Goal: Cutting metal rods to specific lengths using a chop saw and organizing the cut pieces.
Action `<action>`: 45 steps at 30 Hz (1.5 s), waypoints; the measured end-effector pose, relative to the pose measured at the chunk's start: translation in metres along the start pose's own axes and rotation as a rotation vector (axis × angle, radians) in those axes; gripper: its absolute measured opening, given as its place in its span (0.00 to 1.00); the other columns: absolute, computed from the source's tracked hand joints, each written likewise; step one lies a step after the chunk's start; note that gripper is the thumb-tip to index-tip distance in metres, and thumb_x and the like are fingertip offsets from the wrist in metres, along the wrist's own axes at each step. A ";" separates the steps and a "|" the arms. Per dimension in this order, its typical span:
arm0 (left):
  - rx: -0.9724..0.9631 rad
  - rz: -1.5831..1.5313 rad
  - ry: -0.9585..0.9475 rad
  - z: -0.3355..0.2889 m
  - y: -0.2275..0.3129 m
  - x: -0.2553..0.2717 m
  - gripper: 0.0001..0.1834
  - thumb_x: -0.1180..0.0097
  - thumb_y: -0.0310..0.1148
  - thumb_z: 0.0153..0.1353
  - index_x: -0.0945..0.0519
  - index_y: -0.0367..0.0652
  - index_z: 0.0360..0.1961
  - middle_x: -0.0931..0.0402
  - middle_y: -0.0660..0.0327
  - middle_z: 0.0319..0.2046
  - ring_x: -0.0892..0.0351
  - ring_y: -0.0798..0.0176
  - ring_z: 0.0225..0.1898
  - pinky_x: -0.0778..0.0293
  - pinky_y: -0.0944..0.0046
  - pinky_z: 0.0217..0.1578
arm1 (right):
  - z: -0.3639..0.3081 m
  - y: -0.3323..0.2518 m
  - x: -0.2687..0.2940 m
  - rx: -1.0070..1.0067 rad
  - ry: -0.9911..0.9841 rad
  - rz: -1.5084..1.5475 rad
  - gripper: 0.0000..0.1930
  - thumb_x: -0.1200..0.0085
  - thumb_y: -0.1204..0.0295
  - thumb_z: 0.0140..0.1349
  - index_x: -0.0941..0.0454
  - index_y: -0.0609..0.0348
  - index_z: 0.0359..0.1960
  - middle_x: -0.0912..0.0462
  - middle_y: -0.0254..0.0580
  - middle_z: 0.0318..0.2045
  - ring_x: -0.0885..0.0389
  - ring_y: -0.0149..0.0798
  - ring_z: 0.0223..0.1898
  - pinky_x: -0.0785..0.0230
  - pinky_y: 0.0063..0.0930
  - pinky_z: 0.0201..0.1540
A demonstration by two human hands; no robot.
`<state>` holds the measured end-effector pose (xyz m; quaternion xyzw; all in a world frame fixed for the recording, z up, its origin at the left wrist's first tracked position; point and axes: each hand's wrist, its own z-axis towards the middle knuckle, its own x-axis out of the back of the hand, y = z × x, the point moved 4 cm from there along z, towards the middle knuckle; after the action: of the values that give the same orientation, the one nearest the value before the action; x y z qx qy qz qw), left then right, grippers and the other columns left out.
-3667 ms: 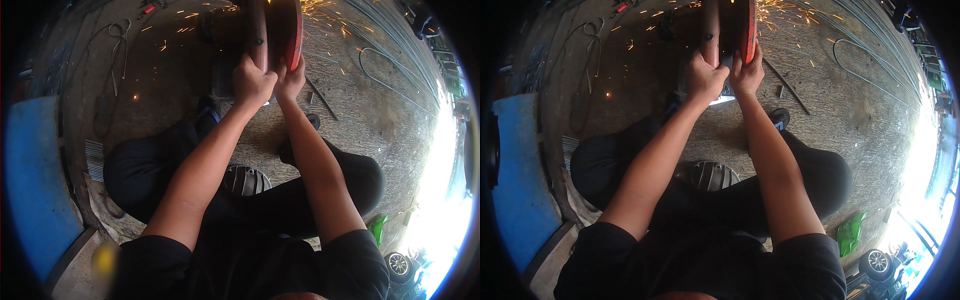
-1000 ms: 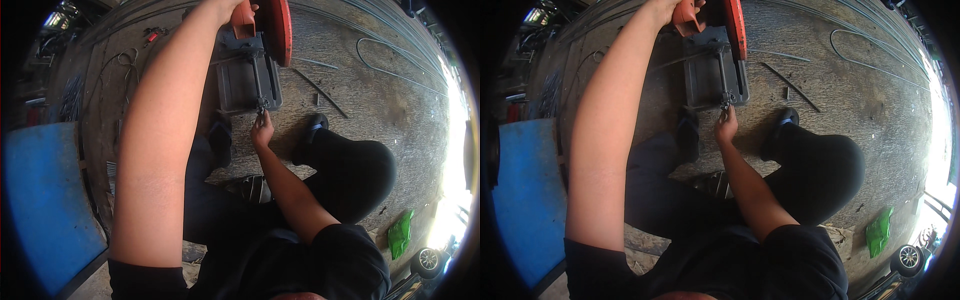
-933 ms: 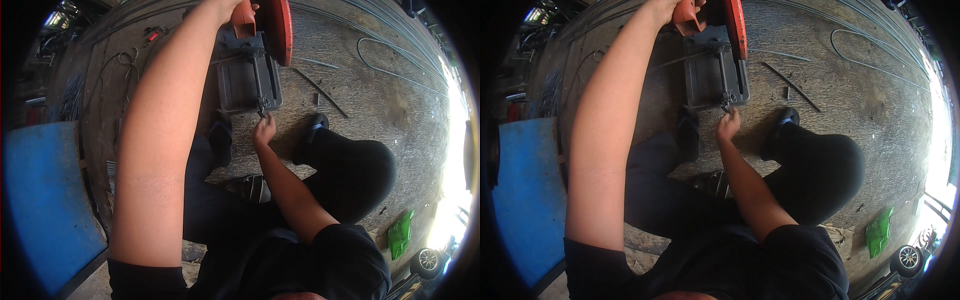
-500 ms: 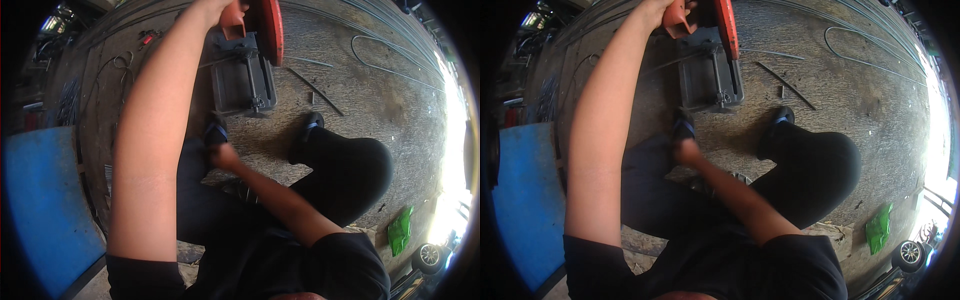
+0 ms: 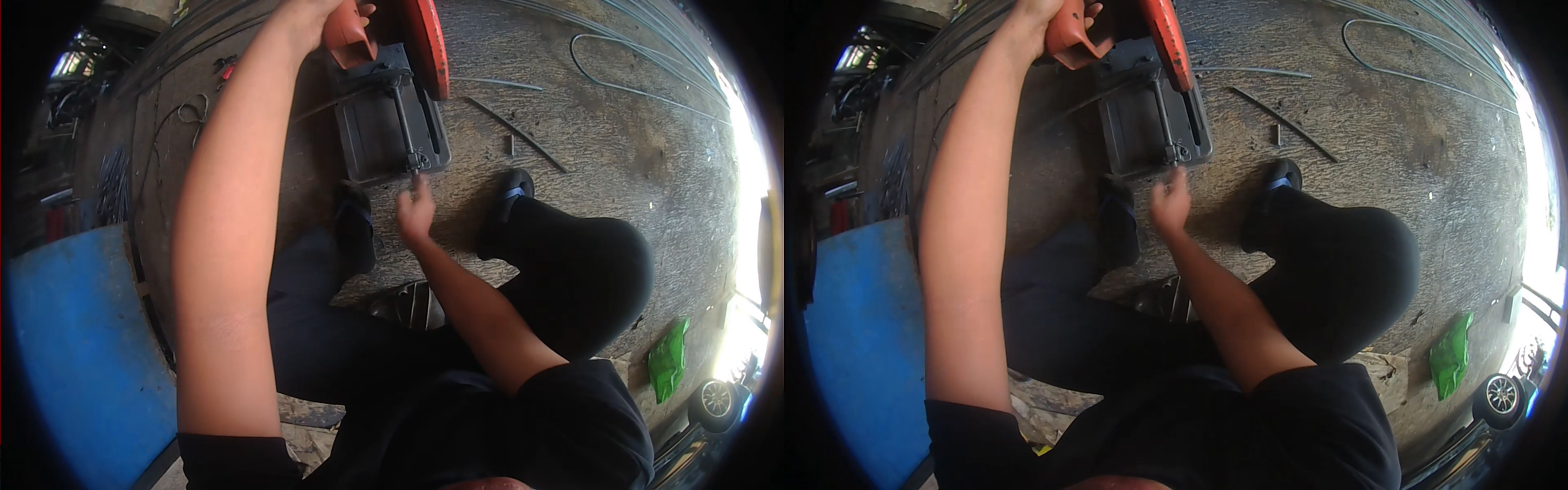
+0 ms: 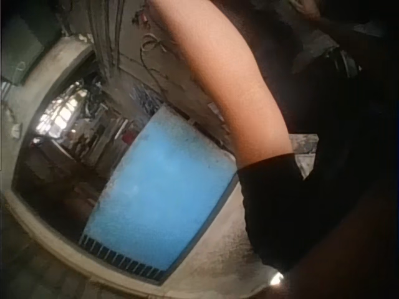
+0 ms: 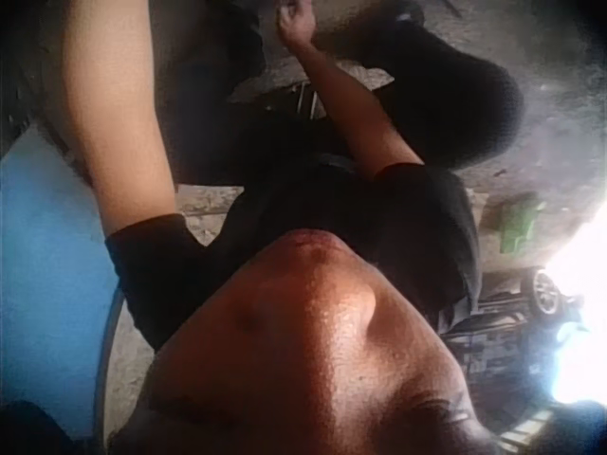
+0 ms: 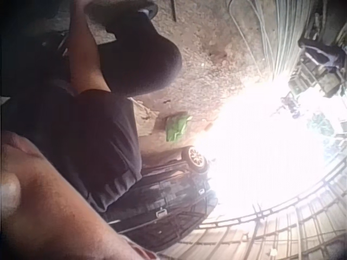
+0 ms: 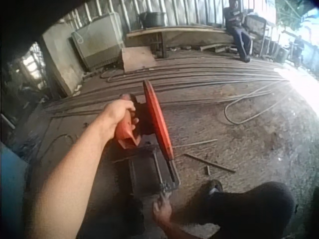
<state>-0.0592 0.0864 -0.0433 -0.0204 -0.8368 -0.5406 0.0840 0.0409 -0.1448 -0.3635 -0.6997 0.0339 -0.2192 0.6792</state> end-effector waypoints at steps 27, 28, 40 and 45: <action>-0.033 0.013 0.036 -0.001 0.004 0.000 0.18 0.46 0.31 0.55 0.29 0.38 0.47 0.26 0.58 0.35 0.22 0.63 0.27 0.24 0.65 0.21 | 0.393 0.122 0.036 -0.898 0.441 0.865 0.06 0.48 0.80 0.60 0.28 0.69 0.37 0.21 0.51 0.33 0.20 0.42 0.31 0.19 0.38 0.30; -0.041 0.045 0.066 -0.002 0.005 0.001 0.18 0.46 0.31 0.55 0.29 0.38 0.46 0.26 0.58 0.35 0.22 0.63 0.28 0.25 0.65 0.21 | 0.398 0.103 0.046 -0.857 0.443 0.904 0.06 0.47 0.79 0.61 0.28 0.69 0.37 0.21 0.50 0.33 0.19 0.42 0.31 0.17 0.39 0.32; -1.248 1.051 0.491 -0.072 0.044 -0.040 0.17 0.43 0.31 0.51 0.23 0.35 0.42 0.25 0.48 0.44 0.29 0.45 0.49 0.34 0.51 0.53 | 0.377 -0.241 0.162 -0.354 0.160 1.150 0.18 0.40 0.78 0.57 0.37 0.64 0.44 0.25 0.49 0.37 0.19 0.48 0.34 0.16 0.38 0.33; -0.703 0.171 -0.098 -0.074 0.005 -0.062 0.26 0.36 0.43 0.55 0.22 0.33 0.49 0.19 0.55 0.39 0.20 0.64 0.35 0.26 0.67 0.36 | 0.277 -0.306 0.134 -0.400 -0.131 1.243 0.13 0.44 0.74 0.61 0.36 0.65 0.41 0.27 0.47 0.39 0.21 0.44 0.35 0.18 0.37 0.42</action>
<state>0.0115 0.0246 -0.0189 -0.1439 -0.5980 -0.7848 0.0768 0.1825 0.0910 -0.0283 -0.6745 0.4304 0.2676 0.5369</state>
